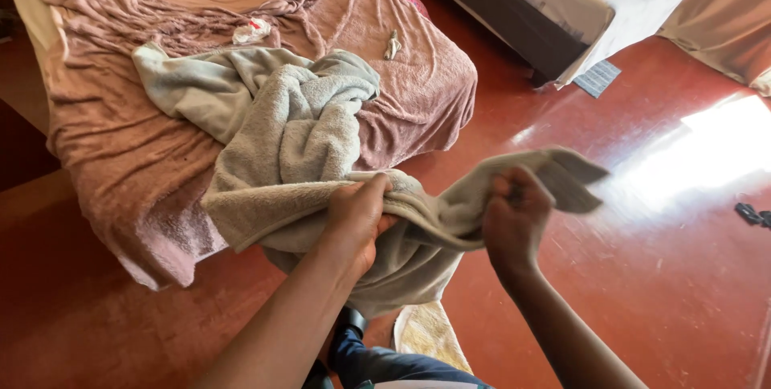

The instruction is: Fold a light blue towel on a bed and place it into a closet.

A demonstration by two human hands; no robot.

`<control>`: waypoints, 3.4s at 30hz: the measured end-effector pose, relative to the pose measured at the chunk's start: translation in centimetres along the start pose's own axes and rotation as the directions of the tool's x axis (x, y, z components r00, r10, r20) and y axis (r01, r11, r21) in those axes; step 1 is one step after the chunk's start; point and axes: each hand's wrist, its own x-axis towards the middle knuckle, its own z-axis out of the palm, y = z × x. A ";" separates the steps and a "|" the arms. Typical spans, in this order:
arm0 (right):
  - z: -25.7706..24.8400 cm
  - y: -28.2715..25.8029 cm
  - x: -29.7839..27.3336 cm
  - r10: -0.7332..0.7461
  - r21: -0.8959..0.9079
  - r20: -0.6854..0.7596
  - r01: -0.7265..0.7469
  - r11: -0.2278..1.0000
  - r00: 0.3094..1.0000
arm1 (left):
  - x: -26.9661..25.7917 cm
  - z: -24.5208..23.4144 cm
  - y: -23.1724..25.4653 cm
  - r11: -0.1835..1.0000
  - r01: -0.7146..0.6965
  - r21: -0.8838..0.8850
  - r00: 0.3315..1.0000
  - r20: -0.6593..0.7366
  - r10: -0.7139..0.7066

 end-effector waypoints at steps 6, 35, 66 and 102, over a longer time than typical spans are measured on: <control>-0.2 -9.7 -2.3 -0.134 0.000 0.712 0.191 0.982 0.689 | -3.8 2.5 -2.0 0.985 0.010 0.173 1.000 0.010 -0.012; -17.6 -4.7 6.3 0.151 0.073 -0.037 -0.148 0.986 0.988 | -1.2 17.1 -9.9 0.167 -0.786 0.596 0.617 0.773 0.144; -10.1 -10.7 12.9 0.022 0.584 0.295 -0.198 0.788 0.955 | -4.3 11.2 -1.7 0.643 -0.251 0.723 0.957 0.287 0.051; -11.9 -10.9 10.1 0.032 0.371 0.147 -0.085 0.925 0.989 | -1.8 8.7 -7.9 0.407 -0.247 0.879 0.966 0.189 0.176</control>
